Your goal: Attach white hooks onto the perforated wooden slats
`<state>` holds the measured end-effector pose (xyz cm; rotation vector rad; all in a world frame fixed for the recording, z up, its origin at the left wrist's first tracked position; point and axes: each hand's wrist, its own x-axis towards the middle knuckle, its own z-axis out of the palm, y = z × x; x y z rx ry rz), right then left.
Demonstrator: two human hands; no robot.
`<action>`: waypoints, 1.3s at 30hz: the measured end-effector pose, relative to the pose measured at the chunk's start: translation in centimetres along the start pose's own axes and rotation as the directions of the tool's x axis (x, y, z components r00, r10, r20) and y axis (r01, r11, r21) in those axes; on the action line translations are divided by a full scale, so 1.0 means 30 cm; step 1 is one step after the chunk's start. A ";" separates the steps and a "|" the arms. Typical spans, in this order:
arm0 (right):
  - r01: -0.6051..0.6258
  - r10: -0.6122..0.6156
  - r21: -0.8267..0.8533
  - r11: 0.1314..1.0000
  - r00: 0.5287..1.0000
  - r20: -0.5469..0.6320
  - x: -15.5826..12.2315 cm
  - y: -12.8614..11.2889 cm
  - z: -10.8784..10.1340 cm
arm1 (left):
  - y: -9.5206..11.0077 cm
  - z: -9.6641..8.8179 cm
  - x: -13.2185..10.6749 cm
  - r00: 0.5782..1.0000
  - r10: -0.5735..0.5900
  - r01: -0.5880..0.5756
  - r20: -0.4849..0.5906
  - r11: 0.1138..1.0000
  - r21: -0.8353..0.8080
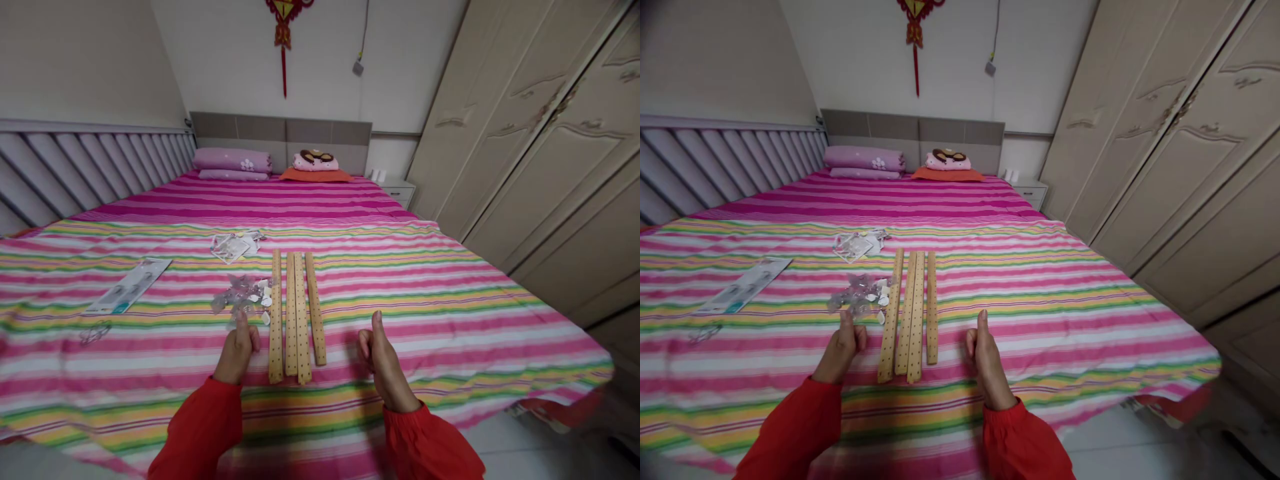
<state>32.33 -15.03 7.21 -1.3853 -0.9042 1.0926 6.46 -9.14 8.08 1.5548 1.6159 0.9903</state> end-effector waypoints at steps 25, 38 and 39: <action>-0.143 0.153 -0.095 0.985 0.982 0.113 -0.080 0.105 0.086 | -0.214 0.067 0.119 0.830 0.534 -0.428 -0.161 0.794 0.432; -0.128 0.144 -0.079 0.989 0.959 0.244 -0.098 0.143 0.141 | -0.211 0.058 0.133 0.846 0.530 -0.475 -0.051 0.796 0.376; -0.130 0.146 -0.080 0.988 0.959 0.243 -0.100 0.145 0.140 | -0.212 0.068 0.140 0.845 0.533 -0.483 -0.041 0.793 0.371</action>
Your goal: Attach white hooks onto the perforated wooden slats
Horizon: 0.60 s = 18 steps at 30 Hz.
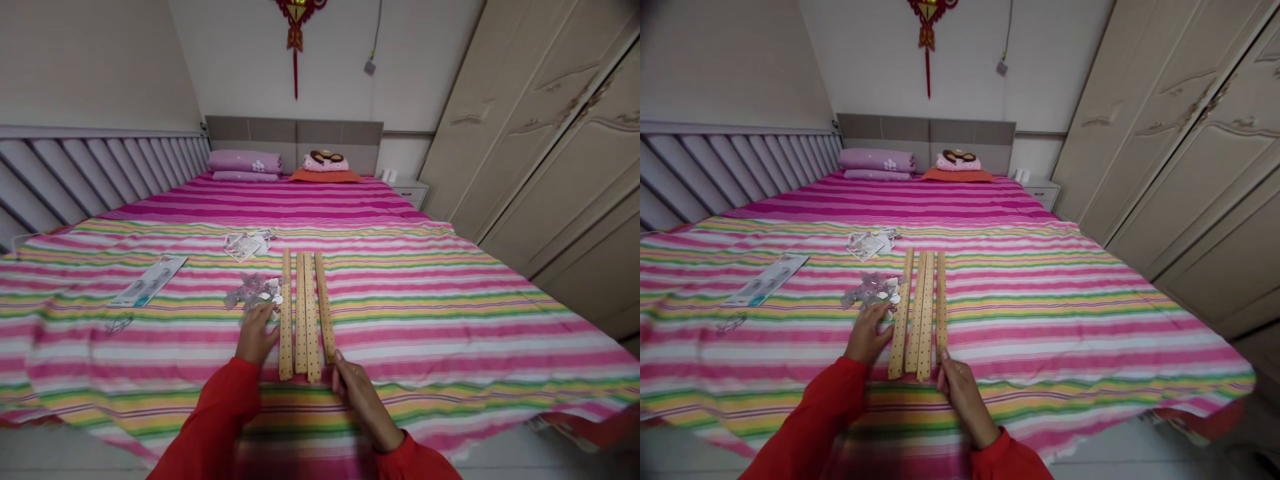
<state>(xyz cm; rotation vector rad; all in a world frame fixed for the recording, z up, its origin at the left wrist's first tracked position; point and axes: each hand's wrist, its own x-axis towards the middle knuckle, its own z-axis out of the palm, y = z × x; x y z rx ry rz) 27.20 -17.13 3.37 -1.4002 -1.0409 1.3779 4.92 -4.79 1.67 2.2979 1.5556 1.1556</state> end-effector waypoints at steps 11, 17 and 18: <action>-0.010 0.010 0.015 1.000 1.000 -0.015 -0.010 0.024 -0.016 | -0.035 0.017 0.016 0.984 -0.167 0.151 -0.053 0.962 -0.227; -0.022 0.021 0.033 0.999 0.999 0.024 -0.001 0.032 0.002 | -0.037 -0.017 0.039 0.908 -0.416 0.383 0.043 0.786 -0.485; -0.024 0.023 0.032 0.999 0.999 0.026 -0.001 0.032 0.003 | -0.038 -0.021 0.042 0.879 -0.470 0.432 0.076 0.720 -0.543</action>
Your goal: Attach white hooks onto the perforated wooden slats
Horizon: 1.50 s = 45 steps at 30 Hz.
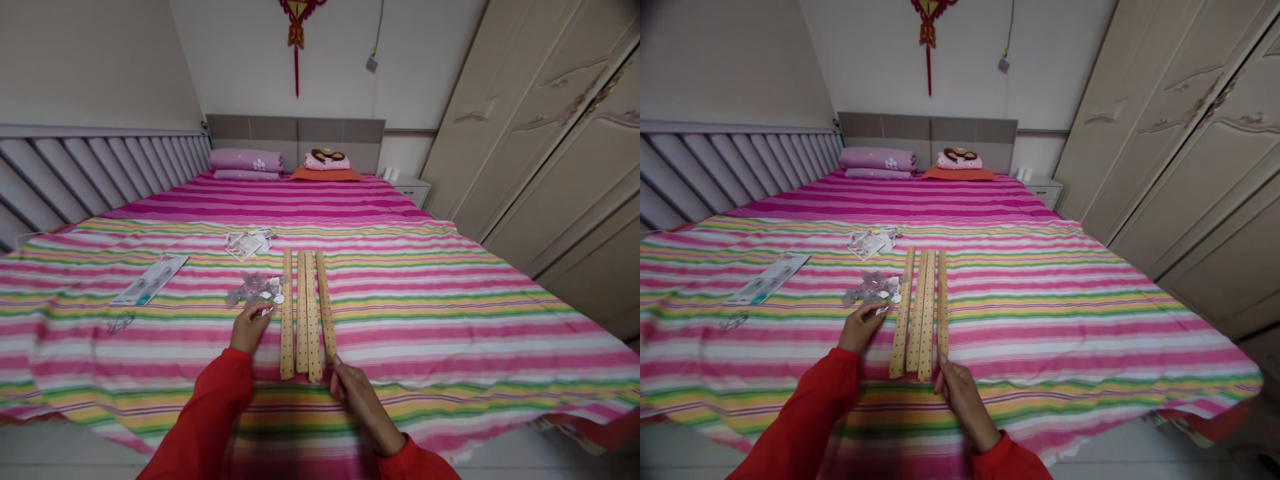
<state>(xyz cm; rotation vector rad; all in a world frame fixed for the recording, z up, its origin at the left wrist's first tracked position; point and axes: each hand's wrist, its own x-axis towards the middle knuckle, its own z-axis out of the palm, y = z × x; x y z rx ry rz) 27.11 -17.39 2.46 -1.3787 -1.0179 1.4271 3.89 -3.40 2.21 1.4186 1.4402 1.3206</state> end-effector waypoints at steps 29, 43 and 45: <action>0.137 -0.139 0.082 0.987 0.990 0.021 0.038 -0.020 0.041 | 0.124 -0.002 -0.154 0.980 -0.195 0.194 0.045 0.868 -0.458; 0.310 -0.316 0.209 0.928 0.949 -0.004 0.059 -0.081 0.032 | 0.188 0.169 -0.351 0.949 -0.144 0.230 0.280 0.924 -0.305; 0.270 -0.268 0.236 0.934 0.963 -0.038 0.055 -0.071 0.022 | 0.195 0.171 -0.350 0.941 -0.175 0.264 0.289 0.916 -0.302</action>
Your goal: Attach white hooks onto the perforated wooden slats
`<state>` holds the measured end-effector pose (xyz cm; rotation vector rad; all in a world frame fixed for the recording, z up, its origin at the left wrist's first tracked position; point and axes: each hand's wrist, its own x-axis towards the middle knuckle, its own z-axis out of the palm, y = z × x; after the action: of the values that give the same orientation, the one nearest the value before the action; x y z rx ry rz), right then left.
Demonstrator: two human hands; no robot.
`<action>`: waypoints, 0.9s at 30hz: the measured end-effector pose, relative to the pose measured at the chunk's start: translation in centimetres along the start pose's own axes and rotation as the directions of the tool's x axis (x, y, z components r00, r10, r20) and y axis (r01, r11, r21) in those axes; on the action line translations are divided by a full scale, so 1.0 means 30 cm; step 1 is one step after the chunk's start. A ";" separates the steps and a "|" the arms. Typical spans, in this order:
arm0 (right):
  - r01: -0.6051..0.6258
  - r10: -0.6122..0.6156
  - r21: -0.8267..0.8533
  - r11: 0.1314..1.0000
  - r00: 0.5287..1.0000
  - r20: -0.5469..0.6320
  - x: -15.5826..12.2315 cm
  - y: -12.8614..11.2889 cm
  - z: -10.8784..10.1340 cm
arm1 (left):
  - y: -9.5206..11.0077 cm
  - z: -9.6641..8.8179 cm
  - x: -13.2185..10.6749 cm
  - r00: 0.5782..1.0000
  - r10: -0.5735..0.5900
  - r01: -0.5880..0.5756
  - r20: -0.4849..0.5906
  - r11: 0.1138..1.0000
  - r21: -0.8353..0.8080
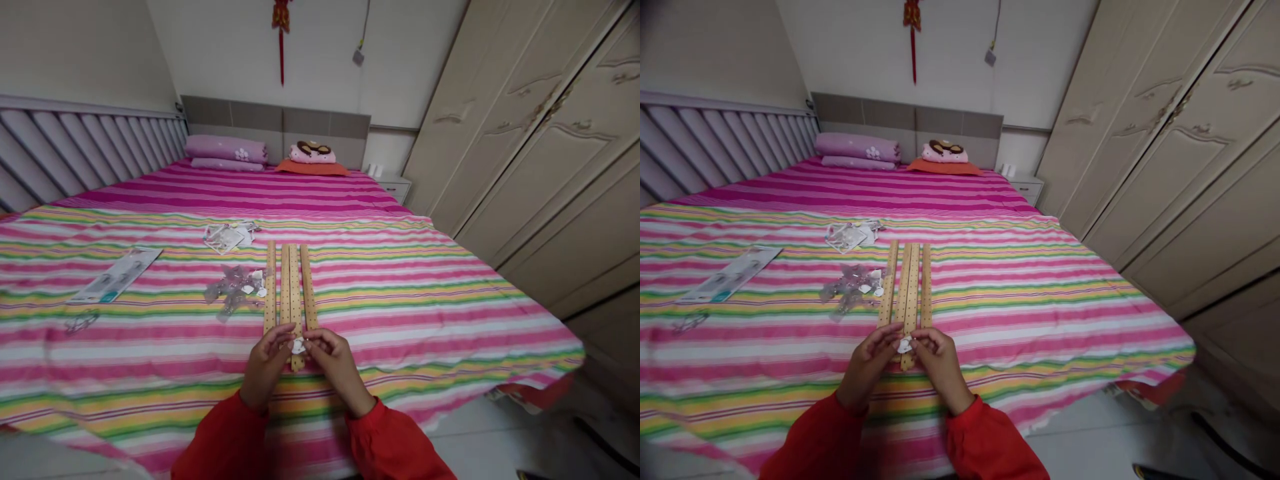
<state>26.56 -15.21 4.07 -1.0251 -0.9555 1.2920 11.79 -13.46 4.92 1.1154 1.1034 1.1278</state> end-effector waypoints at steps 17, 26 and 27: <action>-0.097 0.119 0.161 0.982 0.984 -0.130 -0.057 0.011 0.003 | -0.013 0.040 -0.004 0.954 -0.275 0.293 0.122 0.940 -0.175; -0.154 0.199 0.269 0.951 0.968 -0.150 -0.081 0.005 -0.006 | 0.018 0.043 -0.003 0.951 -0.260 0.294 0.171 0.928 -0.230; -0.168 0.218 0.290 0.942 0.964 -0.150 -0.083 0.005 -0.005 | 0.014 0.042 0.000 0.958 -0.243 0.269 0.152 0.945 -0.187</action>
<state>26.53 -17.70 3.93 -1.0152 -0.5279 1.4217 13.00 -13.55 5.48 0.8419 0.9758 0.9283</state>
